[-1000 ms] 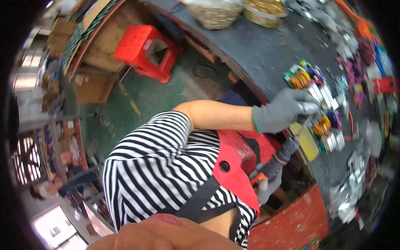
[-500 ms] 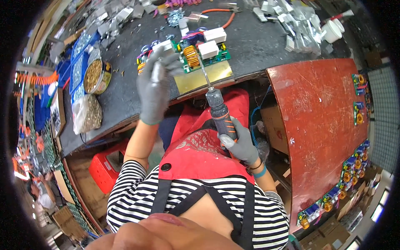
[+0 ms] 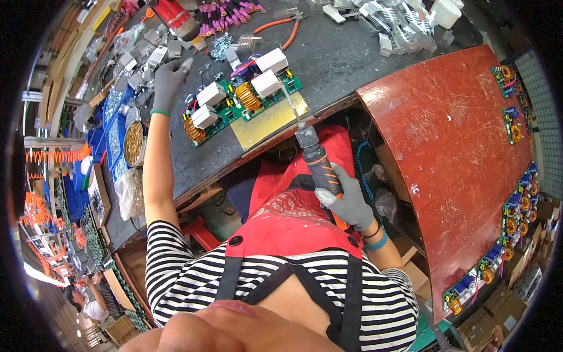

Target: The person assembles electronic components onto a printed circuit board by securing a heat sink and an inductor with screws using an electric screwdriver.

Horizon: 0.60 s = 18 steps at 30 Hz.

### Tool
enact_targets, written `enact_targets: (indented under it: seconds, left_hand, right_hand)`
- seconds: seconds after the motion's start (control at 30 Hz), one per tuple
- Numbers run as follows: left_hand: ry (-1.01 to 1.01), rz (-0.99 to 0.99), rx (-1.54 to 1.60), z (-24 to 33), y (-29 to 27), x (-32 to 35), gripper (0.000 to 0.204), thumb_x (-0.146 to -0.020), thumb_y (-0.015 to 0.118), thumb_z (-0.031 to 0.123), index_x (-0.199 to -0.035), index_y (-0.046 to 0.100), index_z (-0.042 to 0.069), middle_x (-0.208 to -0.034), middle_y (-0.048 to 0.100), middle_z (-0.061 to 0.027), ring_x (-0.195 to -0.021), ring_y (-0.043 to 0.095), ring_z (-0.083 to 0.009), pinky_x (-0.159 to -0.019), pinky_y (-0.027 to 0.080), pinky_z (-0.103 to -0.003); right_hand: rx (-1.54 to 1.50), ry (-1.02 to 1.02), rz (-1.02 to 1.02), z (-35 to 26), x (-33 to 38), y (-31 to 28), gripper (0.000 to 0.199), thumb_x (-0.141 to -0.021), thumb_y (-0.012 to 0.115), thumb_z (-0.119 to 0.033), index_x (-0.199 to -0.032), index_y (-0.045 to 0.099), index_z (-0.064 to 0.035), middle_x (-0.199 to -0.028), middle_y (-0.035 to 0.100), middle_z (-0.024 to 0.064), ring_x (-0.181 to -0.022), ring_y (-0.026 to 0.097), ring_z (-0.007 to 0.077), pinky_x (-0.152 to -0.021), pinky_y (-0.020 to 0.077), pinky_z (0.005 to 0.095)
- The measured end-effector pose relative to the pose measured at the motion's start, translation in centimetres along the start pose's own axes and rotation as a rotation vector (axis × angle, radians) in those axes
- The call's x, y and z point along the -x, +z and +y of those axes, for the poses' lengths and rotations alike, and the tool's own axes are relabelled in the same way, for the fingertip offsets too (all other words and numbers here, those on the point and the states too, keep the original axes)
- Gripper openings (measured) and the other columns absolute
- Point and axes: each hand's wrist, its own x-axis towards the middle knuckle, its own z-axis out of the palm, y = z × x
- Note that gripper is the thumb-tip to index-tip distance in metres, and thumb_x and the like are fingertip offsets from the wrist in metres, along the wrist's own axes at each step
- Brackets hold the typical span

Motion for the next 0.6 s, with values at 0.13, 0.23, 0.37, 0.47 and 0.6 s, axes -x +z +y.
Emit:
enact_targets:
  seconds: [0.13,0.23,0.37,0.47,0.6]
  left_hand:
    - [0.101,-0.251,-0.337,4.1,-0.5,0.5,0.032,-0.083,0.064,0.035,-0.098,0.071,0.007,-0.094,0.070,-0.0189,-0.091,0.067,-0.0362,-0.077,0.052,-0.045]
    - [0.352,-0.069,-0.699,9.1,-0.7,5.2,0.021,-0.087,0.058,0.026,-0.083,0.067,0.007,-0.085,0.069,-0.0165,-0.080,0.069,-0.0348,-0.067,0.055,-0.048]
    - [0.665,-0.030,-0.481,16.5,-0.5,7.9,0.021,-0.091,0.057,0.027,-0.085,0.062,0.008,-0.084,0.066,-0.0130,-0.078,0.066,-0.0337,-0.068,0.052,-0.046]
    - [0.717,-0.053,-0.330,20.5,2.8,2.3,0.024,-0.090,0.061,0.028,-0.101,0.067,0.009,-0.092,0.068,-0.0150,-0.085,0.067,-0.0344,-0.072,0.052,-0.043]
    - [0.613,-0.225,-0.172,26.5,9.4,-6.1,0.047,-0.084,0.068,0.028,-0.125,0.060,0.007,-0.116,0.066,-0.0201,-0.109,0.063,-0.0349,-0.089,0.050,-0.041]
  right_hand:
    - [-0.022,0.049,0.043,0.1,0.4,-0.9,0.062,-0.083,0.073,-0.020,-0.131,0.046,0.0085,-0.085,0.065,0.0115,-0.071,0.065,0.0136,-0.064,0.0518,0.0304]
    - [-0.030,0.073,0.081,-0.5,0.4,-1.4,0.061,-0.084,0.073,-0.021,-0.131,0.047,0.0061,-0.087,0.065,0.0133,-0.072,0.065,0.0144,-0.066,0.0520,0.0309]
    - [-0.058,0.064,0.151,0.1,0.0,-2.0,0.061,-0.084,0.073,-0.025,-0.130,0.048,0.0055,-0.090,0.065,0.0143,-0.076,0.065,0.0167,-0.070,0.0523,0.0325]
    - [-0.046,0.048,0.150,0.6,-0.5,-2.2,0.062,-0.084,0.073,-0.027,-0.130,0.048,0.0057,-0.092,0.065,0.0139,-0.080,0.064,0.0176,-0.074,0.0521,0.0331]
    - [-0.076,0.012,0.203,0.7,0.0,-2.8,0.063,-0.085,0.073,-0.028,-0.131,0.048,0.0050,-0.094,0.065,0.0145,-0.084,0.064,0.0186,-0.078,0.0521,0.0342]
